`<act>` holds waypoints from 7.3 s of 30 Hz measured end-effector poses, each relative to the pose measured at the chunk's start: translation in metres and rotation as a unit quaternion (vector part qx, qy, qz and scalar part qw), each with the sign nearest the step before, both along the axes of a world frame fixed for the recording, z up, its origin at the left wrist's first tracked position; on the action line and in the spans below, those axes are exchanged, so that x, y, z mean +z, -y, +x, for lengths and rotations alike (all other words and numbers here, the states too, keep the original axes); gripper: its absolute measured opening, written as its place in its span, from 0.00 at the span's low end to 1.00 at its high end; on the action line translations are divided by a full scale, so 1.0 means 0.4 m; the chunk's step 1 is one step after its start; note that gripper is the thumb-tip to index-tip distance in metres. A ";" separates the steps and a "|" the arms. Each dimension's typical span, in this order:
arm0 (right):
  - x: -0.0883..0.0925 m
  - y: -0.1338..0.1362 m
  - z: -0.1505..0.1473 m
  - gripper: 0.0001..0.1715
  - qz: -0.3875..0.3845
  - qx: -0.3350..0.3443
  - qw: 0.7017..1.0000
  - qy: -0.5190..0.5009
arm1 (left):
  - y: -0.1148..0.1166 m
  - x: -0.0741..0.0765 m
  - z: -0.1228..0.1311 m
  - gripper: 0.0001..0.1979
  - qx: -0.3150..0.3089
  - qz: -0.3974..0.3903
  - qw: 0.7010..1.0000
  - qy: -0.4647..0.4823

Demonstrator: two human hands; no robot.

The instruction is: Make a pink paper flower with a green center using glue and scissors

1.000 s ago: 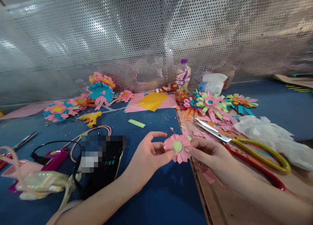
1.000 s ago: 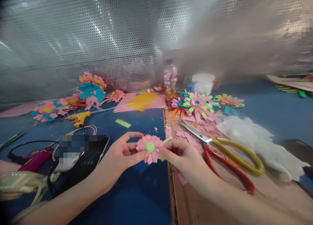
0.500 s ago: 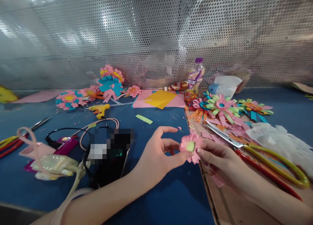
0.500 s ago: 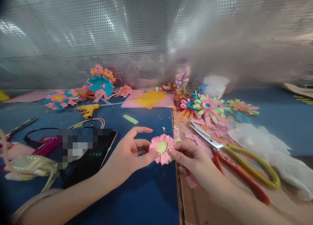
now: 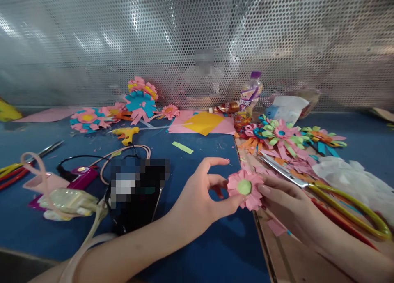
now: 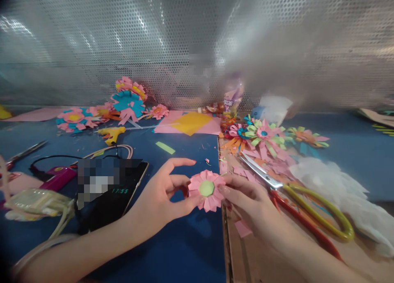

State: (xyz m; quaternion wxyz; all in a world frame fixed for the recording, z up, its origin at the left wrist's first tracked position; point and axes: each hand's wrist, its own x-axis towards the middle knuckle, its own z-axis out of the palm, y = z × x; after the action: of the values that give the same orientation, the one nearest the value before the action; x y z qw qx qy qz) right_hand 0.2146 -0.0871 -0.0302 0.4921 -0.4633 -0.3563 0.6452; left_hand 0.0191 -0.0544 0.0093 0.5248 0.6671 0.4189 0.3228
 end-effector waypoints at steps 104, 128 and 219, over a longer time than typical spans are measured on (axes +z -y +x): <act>0.063 0.065 -0.021 0.14 0.564 0.015 0.686 0.460 | -0.002 0.007 -0.020 0.10 -0.190 0.494 0.846 -0.062; 0.048 0.075 -0.023 0.10 0.562 0.039 0.690 0.455 | 0.007 0.018 -0.020 0.08 -0.227 0.475 0.848 -0.054; 0.083 0.091 0.014 0.12 0.630 -0.041 0.603 0.488 | -0.022 0.012 -0.051 0.06 -0.162 0.570 0.805 -0.032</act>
State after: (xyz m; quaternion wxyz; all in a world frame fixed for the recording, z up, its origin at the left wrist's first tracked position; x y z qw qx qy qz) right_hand 0.2202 -0.1235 0.0029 0.4412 -0.2987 -0.8423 -0.0818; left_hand -0.0014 -0.0454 0.0139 0.0810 0.9142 0.0623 0.3922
